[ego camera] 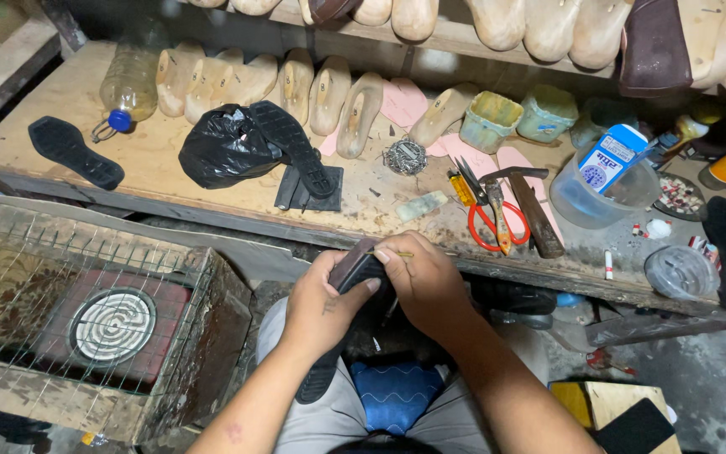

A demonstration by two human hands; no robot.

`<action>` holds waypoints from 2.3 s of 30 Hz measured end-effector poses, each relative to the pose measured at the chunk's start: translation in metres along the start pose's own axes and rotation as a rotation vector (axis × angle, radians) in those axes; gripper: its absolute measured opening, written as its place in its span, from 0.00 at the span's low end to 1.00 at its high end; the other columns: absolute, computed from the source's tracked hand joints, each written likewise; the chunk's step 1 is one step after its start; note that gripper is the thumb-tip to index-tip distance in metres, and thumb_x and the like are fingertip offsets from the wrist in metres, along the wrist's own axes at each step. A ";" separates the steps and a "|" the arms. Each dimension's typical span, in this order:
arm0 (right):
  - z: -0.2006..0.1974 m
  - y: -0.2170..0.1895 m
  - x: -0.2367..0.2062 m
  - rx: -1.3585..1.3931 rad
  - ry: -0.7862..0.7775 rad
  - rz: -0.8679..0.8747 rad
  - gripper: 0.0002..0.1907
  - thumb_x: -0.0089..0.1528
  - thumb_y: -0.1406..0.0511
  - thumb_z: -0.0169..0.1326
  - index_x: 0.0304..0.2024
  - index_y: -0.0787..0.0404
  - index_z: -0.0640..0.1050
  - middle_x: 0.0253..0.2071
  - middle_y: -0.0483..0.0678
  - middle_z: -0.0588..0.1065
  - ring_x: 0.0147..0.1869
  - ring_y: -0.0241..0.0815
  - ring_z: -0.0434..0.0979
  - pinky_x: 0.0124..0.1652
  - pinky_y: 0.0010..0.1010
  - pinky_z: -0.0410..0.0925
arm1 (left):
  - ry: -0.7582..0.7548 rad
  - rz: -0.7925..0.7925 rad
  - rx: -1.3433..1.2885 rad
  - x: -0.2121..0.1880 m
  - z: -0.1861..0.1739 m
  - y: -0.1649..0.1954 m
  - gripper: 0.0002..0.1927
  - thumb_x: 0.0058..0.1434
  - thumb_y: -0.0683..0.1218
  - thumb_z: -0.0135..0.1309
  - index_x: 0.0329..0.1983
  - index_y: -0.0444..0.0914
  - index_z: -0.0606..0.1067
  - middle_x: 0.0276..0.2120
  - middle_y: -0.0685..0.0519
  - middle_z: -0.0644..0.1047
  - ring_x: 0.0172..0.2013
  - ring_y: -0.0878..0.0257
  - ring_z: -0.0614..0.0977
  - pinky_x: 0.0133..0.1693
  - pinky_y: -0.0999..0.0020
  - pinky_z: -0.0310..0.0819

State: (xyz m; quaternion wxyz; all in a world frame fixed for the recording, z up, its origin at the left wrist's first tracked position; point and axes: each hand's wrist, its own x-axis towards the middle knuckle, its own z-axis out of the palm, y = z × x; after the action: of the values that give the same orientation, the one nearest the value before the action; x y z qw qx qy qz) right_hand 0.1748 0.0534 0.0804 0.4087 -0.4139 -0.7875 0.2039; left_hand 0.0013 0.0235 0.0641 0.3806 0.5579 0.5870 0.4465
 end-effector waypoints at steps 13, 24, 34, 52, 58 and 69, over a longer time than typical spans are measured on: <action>0.000 -0.001 -0.004 0.061 0.066 0.107 0.09 0.68 0.64 0.50 0.40 0.65 0.77 0.37 0.54 0.78 0.41 0.50 0.80 0.44 0.37 0.72 | -0.020 0.048 -0.048 -0.004 -0.003 0.000 0.20 0.51 0.45 0.68 0.46 0.37 0.77 0.35 0.51 0.85 0.36 0.66 0.85 0.40 0.70 0.77; -0.005 -0.002 -0.004 -0.020 0.087 -0.047 0.07 0.69 0.67 0.49 0.42 0.65 0.77 0.39 0.55 0.77 0.43 0.55 0.79 0.46 0.38 0.72 | -0.025 -0.003 -0.033 -0.007 -0.007 0.006 0.19 0.50 0.44 0.68 0.45 0.37 0.78 0.35 0.51 0.85 0.35 0.67 0.85 0.40 0.71 0.77; -0.009 -0.012 -0.011 0.024 0.106 0.016 0.08 0.68 0.66 0.49 0.42 0.64 0.78 0.38 0.54 0.78 0.39 0.51 0.80 0.42 0.35 0.72 | -0.054 0.046 -0.198 -0.015 -0.015 -0.001 0.20 0.53 0.41 0.66 0.49 0.35 0.77 0.39 0.52 0.85 0.40 0.68 0.84 0.44 0.72 0.77; 0.022 0.033 0.005 0.648 -0.294 0.393 0.23 0.60 0.67 0.59 0.56 0.65 0.72 0.52 0.50 0.77 0.55 0.35 0.76 0.56 0.28 0.68 | -0.191 0.045 -0.252 0.001 -0.021 -0.030 0.22 0.54 0.41 0.67 0.51 0.34 0.75 0.41 0.53 0.82 0.42 0.70 0.80 0.46 0.73 0.74; 0.036 0.084 -0.004 0.662 -0.156 0.665 0.14 0.62 0.67 0.59 0.46 0.69 0.76 0.36 0.47 0.79 0.37 0.34 0.77 0.39 0.28 0.71 | -0.093 -0.057 -0.358 0.011 -0.040 -0.084 0.21 0.63 0.48 0.59 0.57 0.35 0.74 0.44 0.51 0.82 0.43 0.69 0.80 0.48 0.74 0.75; 0.055 0.125 -0.018 0.759 -0.101 0.917 0.12 0.64 0.62 0.55 0.38 0.66 0.80 0.30 0.46 0.79 0.28 0.36 0.76 0.31 0.28 0.69 | 0.174 0.065 0.220 -0.066 -0.070 -0.086 0.33 0.48 0.51 0.70 0.57 0.35 0.75 0.43 0.50 0.80 0.38 0.62 0.77 0.43 0.68 0.72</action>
State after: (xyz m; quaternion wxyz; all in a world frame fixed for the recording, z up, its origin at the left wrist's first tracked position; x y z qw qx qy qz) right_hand 0.1961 0.1109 -0.0428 0.3604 -0.5264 -0.4189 0.6462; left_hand -0.0865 -0.0475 0.0009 0.2500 0.5741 0.6449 0.4383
